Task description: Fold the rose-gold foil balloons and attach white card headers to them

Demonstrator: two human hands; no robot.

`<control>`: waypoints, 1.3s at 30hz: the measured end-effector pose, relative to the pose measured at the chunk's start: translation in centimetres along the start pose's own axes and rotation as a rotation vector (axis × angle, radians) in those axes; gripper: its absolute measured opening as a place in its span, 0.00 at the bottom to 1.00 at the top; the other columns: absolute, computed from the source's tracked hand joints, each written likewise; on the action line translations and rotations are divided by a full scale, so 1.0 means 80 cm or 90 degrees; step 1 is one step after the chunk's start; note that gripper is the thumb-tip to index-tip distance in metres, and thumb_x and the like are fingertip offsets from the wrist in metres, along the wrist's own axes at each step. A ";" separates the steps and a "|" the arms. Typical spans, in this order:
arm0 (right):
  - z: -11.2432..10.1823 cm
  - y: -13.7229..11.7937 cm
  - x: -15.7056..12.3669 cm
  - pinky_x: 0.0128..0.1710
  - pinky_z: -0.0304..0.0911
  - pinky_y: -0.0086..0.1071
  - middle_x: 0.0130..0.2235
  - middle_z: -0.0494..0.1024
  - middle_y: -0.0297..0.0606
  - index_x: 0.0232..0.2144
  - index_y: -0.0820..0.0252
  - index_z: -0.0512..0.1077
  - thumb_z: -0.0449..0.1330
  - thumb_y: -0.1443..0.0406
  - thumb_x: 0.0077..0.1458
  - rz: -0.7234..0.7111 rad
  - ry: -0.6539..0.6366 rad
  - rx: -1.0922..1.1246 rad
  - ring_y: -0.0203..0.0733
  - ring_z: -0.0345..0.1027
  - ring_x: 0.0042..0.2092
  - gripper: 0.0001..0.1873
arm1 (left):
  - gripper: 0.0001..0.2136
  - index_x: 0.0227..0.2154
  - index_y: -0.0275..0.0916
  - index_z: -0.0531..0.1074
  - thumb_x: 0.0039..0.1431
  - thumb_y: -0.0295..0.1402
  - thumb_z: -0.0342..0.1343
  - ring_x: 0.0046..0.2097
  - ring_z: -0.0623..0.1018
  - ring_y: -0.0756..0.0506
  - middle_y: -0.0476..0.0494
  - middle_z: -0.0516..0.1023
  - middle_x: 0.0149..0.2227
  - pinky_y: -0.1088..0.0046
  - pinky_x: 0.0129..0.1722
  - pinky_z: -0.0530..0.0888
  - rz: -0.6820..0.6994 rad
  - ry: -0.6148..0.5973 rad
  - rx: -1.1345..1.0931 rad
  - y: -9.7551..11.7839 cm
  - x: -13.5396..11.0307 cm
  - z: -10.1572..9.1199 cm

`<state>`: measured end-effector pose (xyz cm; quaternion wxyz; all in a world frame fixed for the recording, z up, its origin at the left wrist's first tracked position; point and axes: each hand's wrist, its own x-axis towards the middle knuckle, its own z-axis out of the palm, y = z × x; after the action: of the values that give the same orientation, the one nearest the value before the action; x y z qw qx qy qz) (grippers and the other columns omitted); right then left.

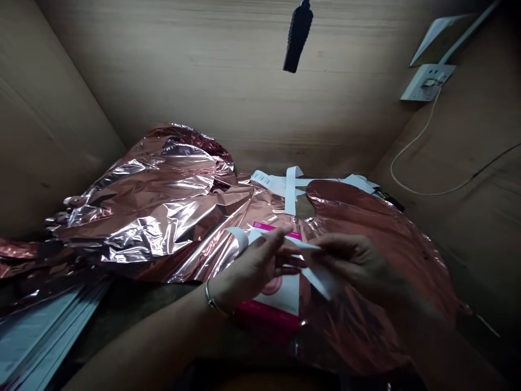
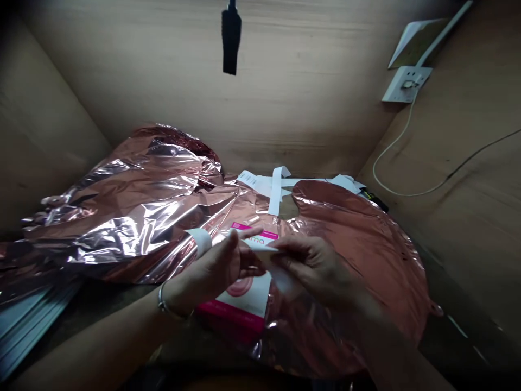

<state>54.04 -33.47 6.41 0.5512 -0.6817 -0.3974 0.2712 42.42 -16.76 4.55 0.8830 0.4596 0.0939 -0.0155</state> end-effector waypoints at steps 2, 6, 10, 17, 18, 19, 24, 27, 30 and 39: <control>-0.010 0.006 -0.008 0.33 0.68 0.31 0.39 0.79 0.38 0.48 0.55 0.75 0.63 0.60 0.55 0.044 -0.087 -0.049 0.42 0.72 0.38 0.18 | 0.29 0.47 0.36 0.70 0.44 0.44 0.70 0.38 0.79 0.45 0.41 0.78 0.37 0.66 0.45 0.72 0.039 0.057 0.059 0.012 -0.003 -0.007; -0.031 0.014 -0.018 0.29 0.67 0.30 0.37 0.79 0.38 0.55 0.55 0.70 0.63 0.60 0.53 0.016 -0.087 -0.229 0.41 0.71 0.33 0.26 | 0.23 0.42 0.34 0.72 0.47 0.42 0.69 0.32 0.79 0.48 0.39 0.77 0.39 0.71 0.36 0.74 -0.101 0.103 0.061 0.016 -0.012 -0.028; -0.039 0.007 -0.022 0.30 0.65 0.29 0.35 0.79 0.35 0.53 0.51 0.72 0.60 0.62 0.56 -0.067 -0.135 -0.392 0.37 0.70 0.30 0.21 | 0.22 0.35 0.32 0.73 0.48 0.48 0.66 0.32 0.79 0.48 0.37 0.78 0.40 0.73 0.34 0.75 -0.146 0.117 0.043 0.012 -0.017 -0.039; -0.040 0.012 -0.022 0.25 0.56 0.29 0.27 0.73 0.31 0.62 0.45 0.60 0.59 0.64 0.56 -0.043 -0.241 -0.470 0.36 0.64 0.25 0.31 | 0.19 0.31 0.35 0.71 0.46 0.44 0.68 0.27 0.78 0.50 0.45 0.77 0.28 0.76 0.28 0.74 -0.059 0.173 0.174 0.011 -0.012 -0.036; -0.042 0.014 -0.022 0.25 0.56 0.29 0.27 0.73 0.31 0.62 0.46 0.61 0.58 0.64 0.57 -0.042 -0.247 -0.469 0.36 0.64 0.25 0.31 | 0.19 0.31 0.35 0.71 0.46 0.44 0.68 0.27 0.78 0.49 0.46 0.76 0.27 0.76 0.28 0.74 -0.057 0.164 0.185 0.010 -0.011 -0.037; -0.044 0.015 -0.022 0.25 0.56 0.29 0.27 0.73 0.31 0.62 0.46 0.61 0.58 0.64 0.57 -0.036 -0.250 -0.468 0.36 0.64 0.25 0.30 | 0.19 0.30 0.34 0.71 0.46 0.44 0.68 0.26 0.77 0.50 0.46 0.76 0.25 0.76 0.27 0.74 -0.049 0.151 0.199 0.008 -0.010 -0.038; -0.033 0.008 -0.012 0.30 0.62 0.33 0.35 0.78 0.35 0.54 0.48 0.69 0.64 0.58 0.51 -0.005 -0.153 -0.472 0.43 0.69 0.32 0.27 | 0.15 0.23 0.35 0.68 0.48 0.39 0.67 0.22 0.72 0.53 0.49 0.72 0.19 0.79 0.23 0.69 0.064 0.153 0.280 -0.003 0.000 -0.035; 0.000 0.006 -0.001 0.35 0.64 0.36 0.39 0.78 0.39 0.43 0.53 0.74 0.60 0.51 0.55 0.018 0.004 -0.392 0.47 0.71 0.38 0.17 | 0.13 0.23 0.35 0.68 0.51 0.37 0.64 0.22 0.72 0.52 0.49 0.71 0.20 0.77 0.24 0.70 0.104 0.162 0.295 -0.008 0.012 -0.025; 0.026 0.022 0.004 0.30 0.63 0.34 0.30 0.76 0.37 0.31 0.57 0.73 0.55 0.52 0.58 0.094 0.028 -0.238 0.44 0.69 0.32 0.16 | 0.11 0.27 0.34 0.70 0.55 0.38 0.61 0.26 0.74 0.50 0.47 0.73 0.23 0.74 0.28 0.73 0.122 0.128 0.341 -0.010 0.016 -0.025; -0.061 0.064 0.051 0.29 0.60 0.32 0.33 0.77 0.37 0.34 0.57 0.75 0.64 0.49 0.47 0.151 0.081 -0.096 0.42 0.68 0.31 0.19 | 0.48 0.64 0.49 0.57 0.38 0.52 0.69 0.68 0.45 0.26 0.37 0.43 0.69 0.43 0.64 0.45 0.272 -0.075 0.990 -0.006 -0.082 -0.120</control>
<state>61.42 -33.04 2.90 0.4867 -0.7791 -0.2978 0.2596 34.45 -9.57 -0.05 0.2981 0.9487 -0.0804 0.0687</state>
